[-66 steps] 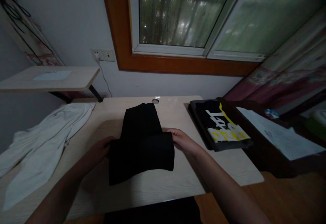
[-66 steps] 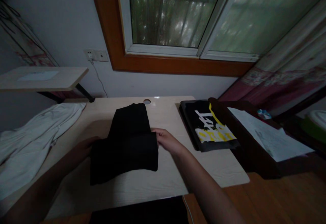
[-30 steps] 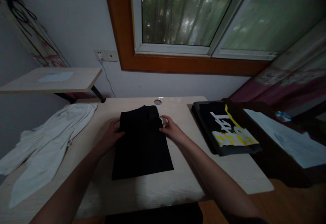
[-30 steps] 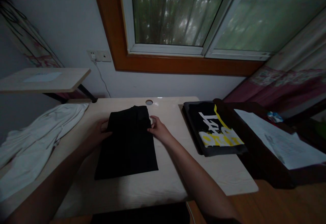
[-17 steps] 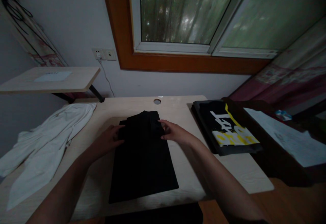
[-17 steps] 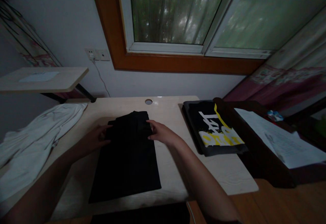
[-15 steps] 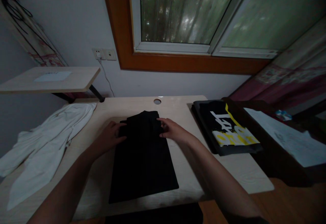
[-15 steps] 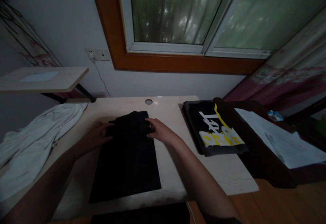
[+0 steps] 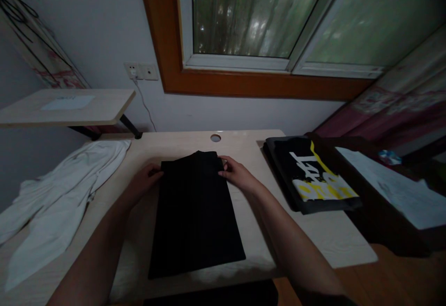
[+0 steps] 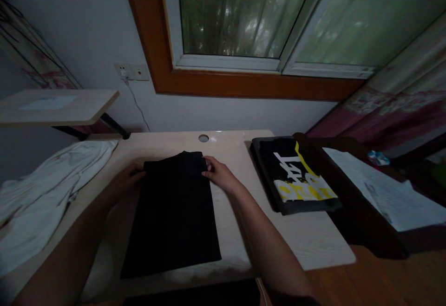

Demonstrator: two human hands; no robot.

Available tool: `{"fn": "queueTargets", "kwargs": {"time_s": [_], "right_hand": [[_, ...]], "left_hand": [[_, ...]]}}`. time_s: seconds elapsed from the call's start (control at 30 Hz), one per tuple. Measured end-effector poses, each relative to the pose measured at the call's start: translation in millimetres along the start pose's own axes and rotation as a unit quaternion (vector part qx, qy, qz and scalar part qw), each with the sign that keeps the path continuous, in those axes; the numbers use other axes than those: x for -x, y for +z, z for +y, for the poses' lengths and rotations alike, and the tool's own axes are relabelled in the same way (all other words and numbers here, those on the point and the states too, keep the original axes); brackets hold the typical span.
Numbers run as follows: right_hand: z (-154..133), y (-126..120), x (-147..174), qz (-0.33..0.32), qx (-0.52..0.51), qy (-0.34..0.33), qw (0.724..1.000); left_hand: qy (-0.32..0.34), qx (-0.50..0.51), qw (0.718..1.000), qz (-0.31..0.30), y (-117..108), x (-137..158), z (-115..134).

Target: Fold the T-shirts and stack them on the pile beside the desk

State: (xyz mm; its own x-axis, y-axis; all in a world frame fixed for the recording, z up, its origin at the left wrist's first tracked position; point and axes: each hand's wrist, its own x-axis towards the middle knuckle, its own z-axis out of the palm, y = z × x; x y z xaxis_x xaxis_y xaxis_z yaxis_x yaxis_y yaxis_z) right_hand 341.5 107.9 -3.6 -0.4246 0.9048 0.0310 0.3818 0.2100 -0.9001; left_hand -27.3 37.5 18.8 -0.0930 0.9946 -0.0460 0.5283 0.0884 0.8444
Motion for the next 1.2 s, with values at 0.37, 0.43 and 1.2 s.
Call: {"fn": "queueTargets", "kwargs": {"time_s": [0.37, 0.43, 1.2], "right_hand": [[-3, 14, 2, 0.081, -0.004, -0.013, 0.997], [-2, 17, 2, 0.107, 0.012, -0.016, 0.994], [-6, 17, -10, 0.172, -0.137, -0.033, 0.975]], "left_hand": [[-0.004, 0.002, 0.999, 0.049, 19, -10, -12], [0.001, 0.002, 0.998, 0.065, 24, -12, -16], [0.005, 0.234, 0.968, 0.094, 33, -5, 16]]}}
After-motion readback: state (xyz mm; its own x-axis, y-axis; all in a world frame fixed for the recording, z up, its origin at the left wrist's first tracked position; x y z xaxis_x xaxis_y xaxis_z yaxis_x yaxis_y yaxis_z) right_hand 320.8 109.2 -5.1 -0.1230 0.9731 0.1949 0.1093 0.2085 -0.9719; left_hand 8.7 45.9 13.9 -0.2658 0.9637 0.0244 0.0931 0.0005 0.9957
